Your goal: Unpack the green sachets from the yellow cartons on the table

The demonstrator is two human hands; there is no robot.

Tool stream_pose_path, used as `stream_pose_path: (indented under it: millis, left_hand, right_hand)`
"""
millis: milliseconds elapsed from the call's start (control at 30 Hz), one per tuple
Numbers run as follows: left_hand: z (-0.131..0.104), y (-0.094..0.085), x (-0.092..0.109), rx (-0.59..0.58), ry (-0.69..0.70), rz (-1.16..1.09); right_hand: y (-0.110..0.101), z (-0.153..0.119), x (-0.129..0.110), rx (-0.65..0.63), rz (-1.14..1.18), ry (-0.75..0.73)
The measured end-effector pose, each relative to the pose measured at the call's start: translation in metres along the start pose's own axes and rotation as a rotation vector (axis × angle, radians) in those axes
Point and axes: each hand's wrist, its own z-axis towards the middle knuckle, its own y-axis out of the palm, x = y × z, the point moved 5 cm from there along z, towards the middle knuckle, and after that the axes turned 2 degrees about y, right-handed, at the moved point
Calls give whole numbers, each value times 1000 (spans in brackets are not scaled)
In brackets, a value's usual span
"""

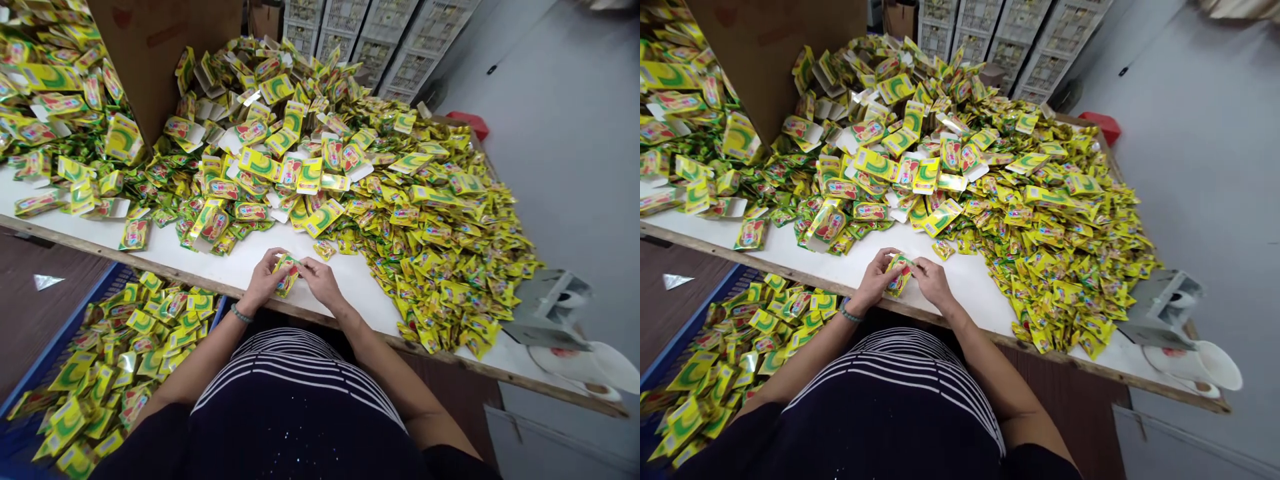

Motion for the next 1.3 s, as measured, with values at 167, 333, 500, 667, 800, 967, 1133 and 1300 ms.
stream_pose_path:
  millis: [167, 333, 500, 667, 800, 967, 1133, 1300]
  left_hand:
    - [1, 0, -5, 10, -48, 2]
    - [1, 0, -7, 81, -131, -151]
    - [2, -2, -8, 138, -94, -133]
    - [1, 1, -8, 94, -87, -155]
    - [0, 3, -7, 49, -61, -163]
    - [0, 2, -7, 86, -57, -191]
    - [0, 4, -6, 58, -82, -226]
    - [0, 2, -5, 43, -58, -179]
  right_hand:
    - [-14, 8, -4, 46, -69, -35]
    - [-13, 6, -21, 19, -154, -159]
    - [-8, 1, -23, 94, -137, -206]
    - [-9, 10, -5, 119, 154, 51]
    - [-11, 17, 4, 60, 374, 182]
    - [-11, 6, -4, 17, 204, 21]
    - [-4, -20, -18, 187, -278, -334]
    - [1, -25, -22, 230, -326, -432]
